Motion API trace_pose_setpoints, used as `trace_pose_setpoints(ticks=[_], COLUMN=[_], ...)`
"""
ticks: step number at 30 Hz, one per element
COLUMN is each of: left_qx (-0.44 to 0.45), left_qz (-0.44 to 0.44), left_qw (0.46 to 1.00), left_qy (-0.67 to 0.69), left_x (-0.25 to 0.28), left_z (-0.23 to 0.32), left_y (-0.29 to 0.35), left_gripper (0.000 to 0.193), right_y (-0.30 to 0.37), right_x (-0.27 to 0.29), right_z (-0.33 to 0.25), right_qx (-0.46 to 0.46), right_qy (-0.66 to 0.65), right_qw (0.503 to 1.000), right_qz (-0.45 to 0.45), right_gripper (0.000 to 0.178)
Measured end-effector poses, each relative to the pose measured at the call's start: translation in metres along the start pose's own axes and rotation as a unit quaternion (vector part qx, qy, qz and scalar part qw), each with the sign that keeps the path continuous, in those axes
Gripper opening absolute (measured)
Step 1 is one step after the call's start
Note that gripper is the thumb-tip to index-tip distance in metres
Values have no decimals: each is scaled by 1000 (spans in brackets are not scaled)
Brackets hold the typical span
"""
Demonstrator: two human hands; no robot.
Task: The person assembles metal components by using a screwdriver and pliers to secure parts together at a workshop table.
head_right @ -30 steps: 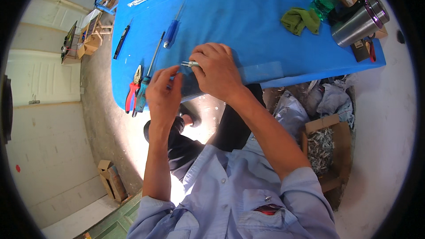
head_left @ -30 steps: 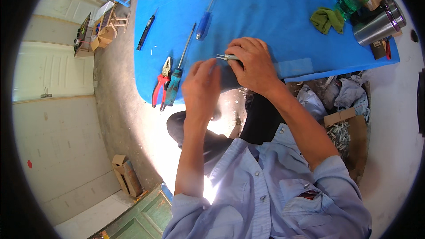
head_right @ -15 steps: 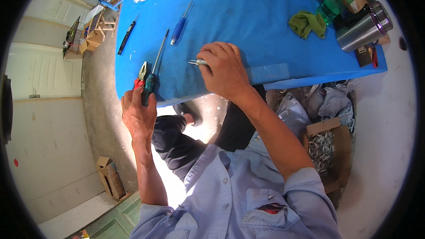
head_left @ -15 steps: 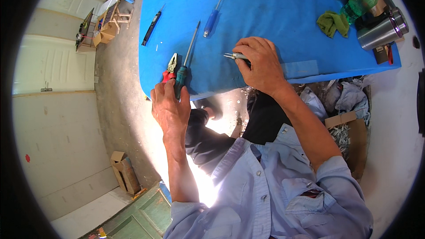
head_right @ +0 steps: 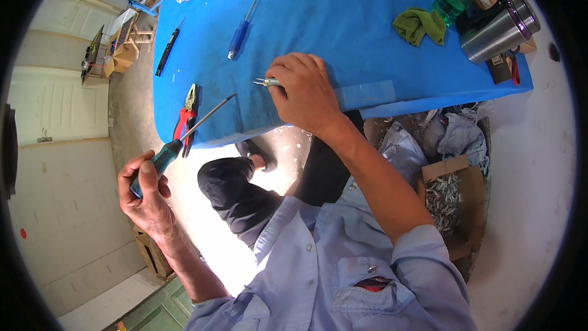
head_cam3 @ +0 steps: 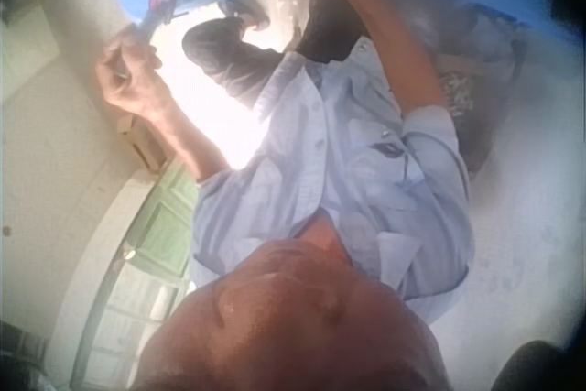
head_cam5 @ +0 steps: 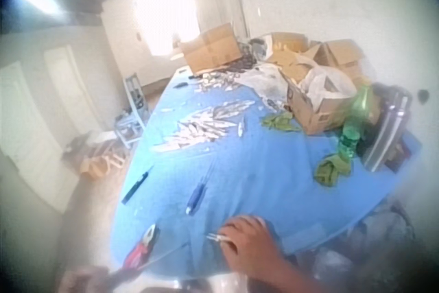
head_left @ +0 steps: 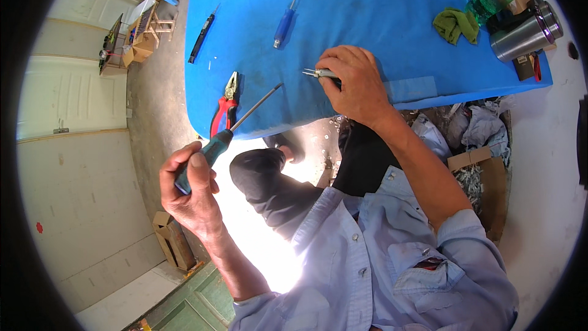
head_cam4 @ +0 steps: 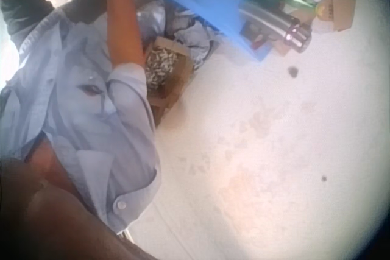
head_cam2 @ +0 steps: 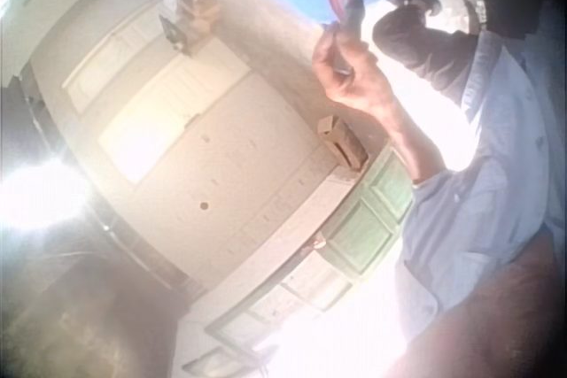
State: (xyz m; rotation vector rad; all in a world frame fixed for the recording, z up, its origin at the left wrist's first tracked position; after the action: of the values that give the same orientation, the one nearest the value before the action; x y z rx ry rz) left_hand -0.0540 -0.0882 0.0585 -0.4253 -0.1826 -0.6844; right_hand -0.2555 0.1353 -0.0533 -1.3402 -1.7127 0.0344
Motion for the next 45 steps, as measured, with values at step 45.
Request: trace_pose_setpoints(ticks=[45], left_qx=[-219], left_qz=[-145], left_qw=[949], left_qy=[-172], left_x=[-130], left_z=[112], left_y=[-73], left_gripper=[33], right_y=[1], right_x=[-1], right_z=[4], right_qx=[3], right_qy=[-12], right_qw=[1000], right_qz=[-21], right_gripper=[21])
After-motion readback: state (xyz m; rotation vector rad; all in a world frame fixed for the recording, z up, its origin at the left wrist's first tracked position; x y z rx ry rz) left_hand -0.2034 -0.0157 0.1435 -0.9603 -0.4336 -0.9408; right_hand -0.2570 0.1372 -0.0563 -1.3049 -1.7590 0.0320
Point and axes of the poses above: each hand's wrist, its own y-axis away from the middle knuckle, its own x-axis out of the back of the hand, z = x × y, the point moved 5 cm from there along -y, towards the middle knuckle, and after that the axes turned 3 degrees about y, right-handed, at the moved point
